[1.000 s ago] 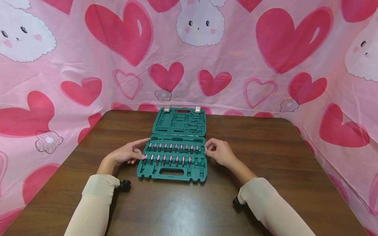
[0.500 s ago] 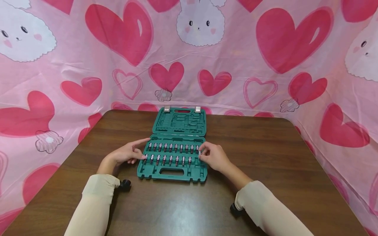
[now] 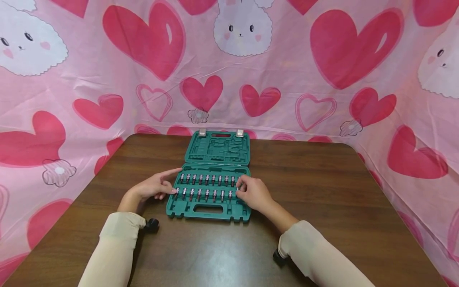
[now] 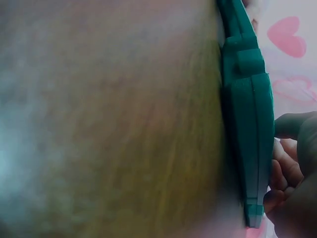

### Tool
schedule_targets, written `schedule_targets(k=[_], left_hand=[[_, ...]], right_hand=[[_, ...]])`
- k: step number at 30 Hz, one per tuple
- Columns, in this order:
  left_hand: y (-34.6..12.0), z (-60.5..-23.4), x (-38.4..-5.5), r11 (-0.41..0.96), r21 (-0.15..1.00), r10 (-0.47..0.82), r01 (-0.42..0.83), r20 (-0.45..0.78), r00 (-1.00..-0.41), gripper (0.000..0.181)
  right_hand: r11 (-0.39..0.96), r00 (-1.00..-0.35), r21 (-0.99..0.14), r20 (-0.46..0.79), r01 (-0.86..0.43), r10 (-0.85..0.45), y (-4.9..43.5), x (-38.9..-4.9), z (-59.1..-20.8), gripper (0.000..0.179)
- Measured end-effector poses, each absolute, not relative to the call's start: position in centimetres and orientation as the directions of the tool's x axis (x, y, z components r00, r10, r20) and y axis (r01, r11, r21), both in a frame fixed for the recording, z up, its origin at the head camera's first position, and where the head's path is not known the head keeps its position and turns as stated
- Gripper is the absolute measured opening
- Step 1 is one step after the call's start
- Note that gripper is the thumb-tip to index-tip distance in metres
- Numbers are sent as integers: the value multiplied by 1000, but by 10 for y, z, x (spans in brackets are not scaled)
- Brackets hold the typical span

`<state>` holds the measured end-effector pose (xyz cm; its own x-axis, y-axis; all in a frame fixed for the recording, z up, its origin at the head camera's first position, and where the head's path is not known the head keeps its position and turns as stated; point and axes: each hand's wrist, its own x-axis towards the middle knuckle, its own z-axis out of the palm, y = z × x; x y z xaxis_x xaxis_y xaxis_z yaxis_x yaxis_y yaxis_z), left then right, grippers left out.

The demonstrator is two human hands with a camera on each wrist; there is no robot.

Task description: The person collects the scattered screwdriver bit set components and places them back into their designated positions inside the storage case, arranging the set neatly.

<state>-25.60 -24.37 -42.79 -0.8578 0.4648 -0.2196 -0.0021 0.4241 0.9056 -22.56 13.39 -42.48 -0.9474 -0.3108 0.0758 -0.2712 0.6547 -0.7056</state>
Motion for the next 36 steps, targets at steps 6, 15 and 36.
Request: schedule_targets(k=[6,15,36], left_hand=[[-244,-428,-255,425,905,470,12,-210,-857,79],[-243,-428,-256,430,903,455,-2,-219,-863,78],[-243,-428,-255,428,904,444,-11,-221,-868,79]], right_hand=[[663,-946,-695,79,-279,-316,133,-226,-425,10],[669,-938,-679,84,-301,-337,136,-231,-426,10],[645,-901,-699,-4,-307,-433,147,-251,-421,15]])
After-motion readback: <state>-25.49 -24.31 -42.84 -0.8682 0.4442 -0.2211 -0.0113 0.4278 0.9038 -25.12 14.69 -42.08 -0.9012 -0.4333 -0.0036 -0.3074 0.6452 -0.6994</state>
